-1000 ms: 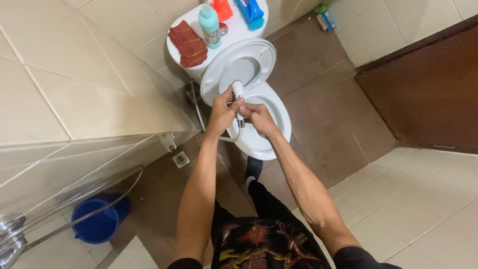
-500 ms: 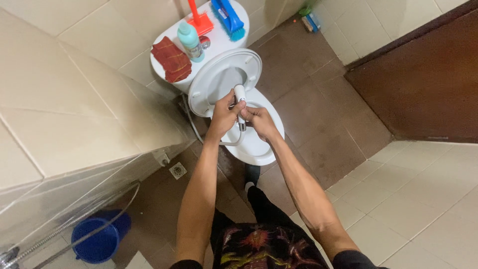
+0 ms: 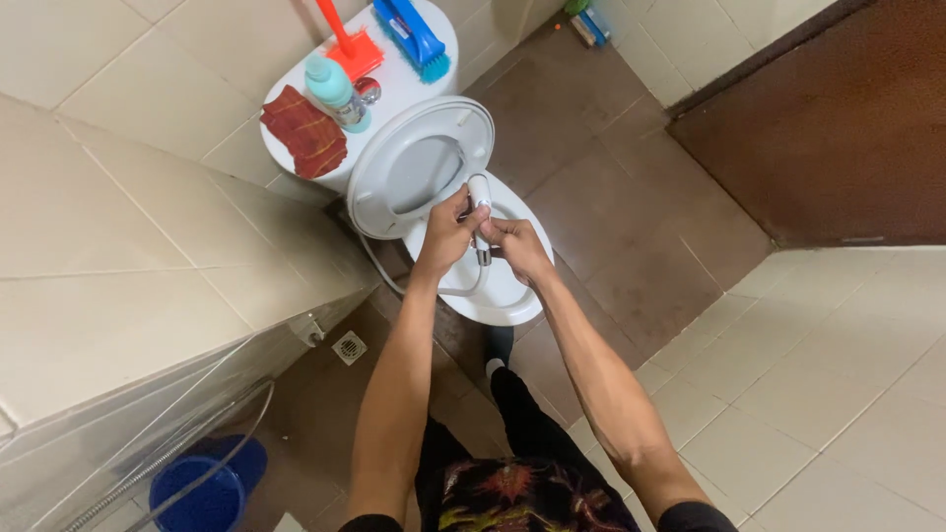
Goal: The person attaches a bidet sprayer head to a hose by hand, tests it by spraying water into the toilet bowl, and then unscrews the sprayer head and places it on the wall mount.
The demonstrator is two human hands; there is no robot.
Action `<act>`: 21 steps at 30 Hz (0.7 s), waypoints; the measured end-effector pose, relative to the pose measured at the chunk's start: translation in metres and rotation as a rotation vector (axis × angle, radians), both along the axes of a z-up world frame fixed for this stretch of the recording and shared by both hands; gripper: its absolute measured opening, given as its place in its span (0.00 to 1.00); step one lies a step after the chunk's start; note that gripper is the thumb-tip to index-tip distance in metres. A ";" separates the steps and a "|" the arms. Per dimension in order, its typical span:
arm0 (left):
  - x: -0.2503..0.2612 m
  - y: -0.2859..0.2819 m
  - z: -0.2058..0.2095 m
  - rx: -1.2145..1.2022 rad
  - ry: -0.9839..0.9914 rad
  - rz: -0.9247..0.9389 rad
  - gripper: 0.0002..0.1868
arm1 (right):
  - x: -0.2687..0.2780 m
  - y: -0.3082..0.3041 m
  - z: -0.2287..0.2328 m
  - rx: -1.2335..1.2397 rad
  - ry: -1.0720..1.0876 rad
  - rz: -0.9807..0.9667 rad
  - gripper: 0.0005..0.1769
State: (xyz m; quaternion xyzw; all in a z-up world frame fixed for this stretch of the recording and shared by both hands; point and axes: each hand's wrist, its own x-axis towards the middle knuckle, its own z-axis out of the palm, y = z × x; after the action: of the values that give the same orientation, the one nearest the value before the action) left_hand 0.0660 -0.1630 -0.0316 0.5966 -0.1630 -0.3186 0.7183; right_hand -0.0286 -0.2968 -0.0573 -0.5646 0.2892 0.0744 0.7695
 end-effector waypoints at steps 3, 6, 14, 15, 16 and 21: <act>-0.002 -0.004 -0.002 0.092 0.021 -0.022 0.17 | -0.004 -0.002 -0.010 -0.023 0.041 -0.015 0.22; -0.004 -0.010 -0.006 0.091 0.050 -0.037 0.15 | -0.010 -0.007 -0.019 0.000 0.010 -0.023 0.23; -0.013 -0.011 -0.027 0.084 0.058 -0.065 0.13 | -0.019 -0.006 -0.034 -0.027 0.108 -0.037 0.23; -0.015 -0.010 -0.030 0.077 0.041 -0.064 0.13 | -0.020 -0.005 -0.035 -0.033 0.126 -0.035 0.23; -0.015 -0.009 -0.032 0.081 0.058 -0.070 0.13 | -0.021 -0.005 -0.037 -0.032 0.120 -0.036 0.23; -0.020 -0.006 -0.039 0.131 0.121 -0.077 0.14 | -0.028 0.000 -0.046 -0.009 0.128 -0.047 0.23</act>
State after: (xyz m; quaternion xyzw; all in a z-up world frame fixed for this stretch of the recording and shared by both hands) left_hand 0.0458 -0.1691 -0.0710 0.6152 -0.1210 -0.3912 0.6737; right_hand -0.0568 -0.2971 -0.1036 -0.5552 0.3514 0.0910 0.7483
